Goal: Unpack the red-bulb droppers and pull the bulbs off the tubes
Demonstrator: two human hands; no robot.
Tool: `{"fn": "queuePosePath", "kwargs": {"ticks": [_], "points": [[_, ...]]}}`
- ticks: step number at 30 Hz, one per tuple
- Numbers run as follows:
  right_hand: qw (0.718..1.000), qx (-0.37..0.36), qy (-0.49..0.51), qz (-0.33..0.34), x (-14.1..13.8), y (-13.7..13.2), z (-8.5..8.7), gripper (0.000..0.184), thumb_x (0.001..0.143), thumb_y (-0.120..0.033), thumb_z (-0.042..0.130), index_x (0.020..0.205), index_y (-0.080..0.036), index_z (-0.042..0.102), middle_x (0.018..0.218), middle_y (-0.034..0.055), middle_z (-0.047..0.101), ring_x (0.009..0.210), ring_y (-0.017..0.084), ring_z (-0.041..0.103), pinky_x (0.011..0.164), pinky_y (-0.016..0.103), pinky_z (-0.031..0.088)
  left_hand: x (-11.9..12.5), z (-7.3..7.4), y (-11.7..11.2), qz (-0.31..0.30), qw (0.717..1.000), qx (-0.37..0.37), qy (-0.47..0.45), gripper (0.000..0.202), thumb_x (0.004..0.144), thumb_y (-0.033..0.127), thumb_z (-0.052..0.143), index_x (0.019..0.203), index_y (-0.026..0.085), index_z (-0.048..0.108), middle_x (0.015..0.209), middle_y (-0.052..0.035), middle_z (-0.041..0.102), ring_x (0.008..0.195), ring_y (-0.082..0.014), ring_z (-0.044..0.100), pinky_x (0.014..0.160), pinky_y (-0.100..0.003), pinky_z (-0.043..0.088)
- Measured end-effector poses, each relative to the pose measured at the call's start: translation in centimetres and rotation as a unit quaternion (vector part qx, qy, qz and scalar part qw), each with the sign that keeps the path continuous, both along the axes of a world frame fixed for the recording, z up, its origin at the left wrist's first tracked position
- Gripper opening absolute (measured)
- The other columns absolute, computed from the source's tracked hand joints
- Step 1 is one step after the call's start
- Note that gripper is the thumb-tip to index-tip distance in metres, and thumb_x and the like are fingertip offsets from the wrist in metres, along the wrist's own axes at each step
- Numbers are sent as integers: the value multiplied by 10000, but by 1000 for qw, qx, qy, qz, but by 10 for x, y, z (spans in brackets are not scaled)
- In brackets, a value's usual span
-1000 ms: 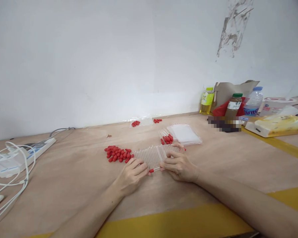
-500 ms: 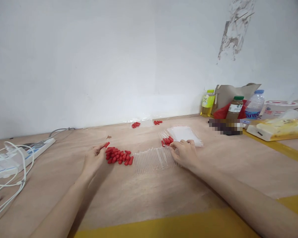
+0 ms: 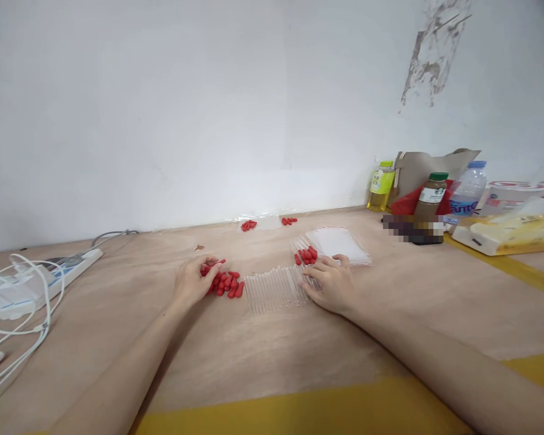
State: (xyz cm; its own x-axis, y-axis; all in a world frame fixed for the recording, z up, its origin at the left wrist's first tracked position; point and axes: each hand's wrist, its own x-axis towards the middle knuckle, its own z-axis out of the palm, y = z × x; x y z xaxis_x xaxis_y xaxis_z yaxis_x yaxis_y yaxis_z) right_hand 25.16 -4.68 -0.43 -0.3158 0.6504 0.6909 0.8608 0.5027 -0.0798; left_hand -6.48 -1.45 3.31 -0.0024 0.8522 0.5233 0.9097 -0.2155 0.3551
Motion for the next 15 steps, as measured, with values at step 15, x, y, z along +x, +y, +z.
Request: {"fn": "queuePosePath", "kwargs": {"ticks": [15], "points": [[1000,-17,19,15,1,-2,1,328,785,-510,486,771,-244,678,788,29,669,860,191,522,913,431,163,-4,25,29,15,984,-110,136,398,763,521,395,638,257,665,890,-27,668,935,-258,538,852,-409,285]]}}
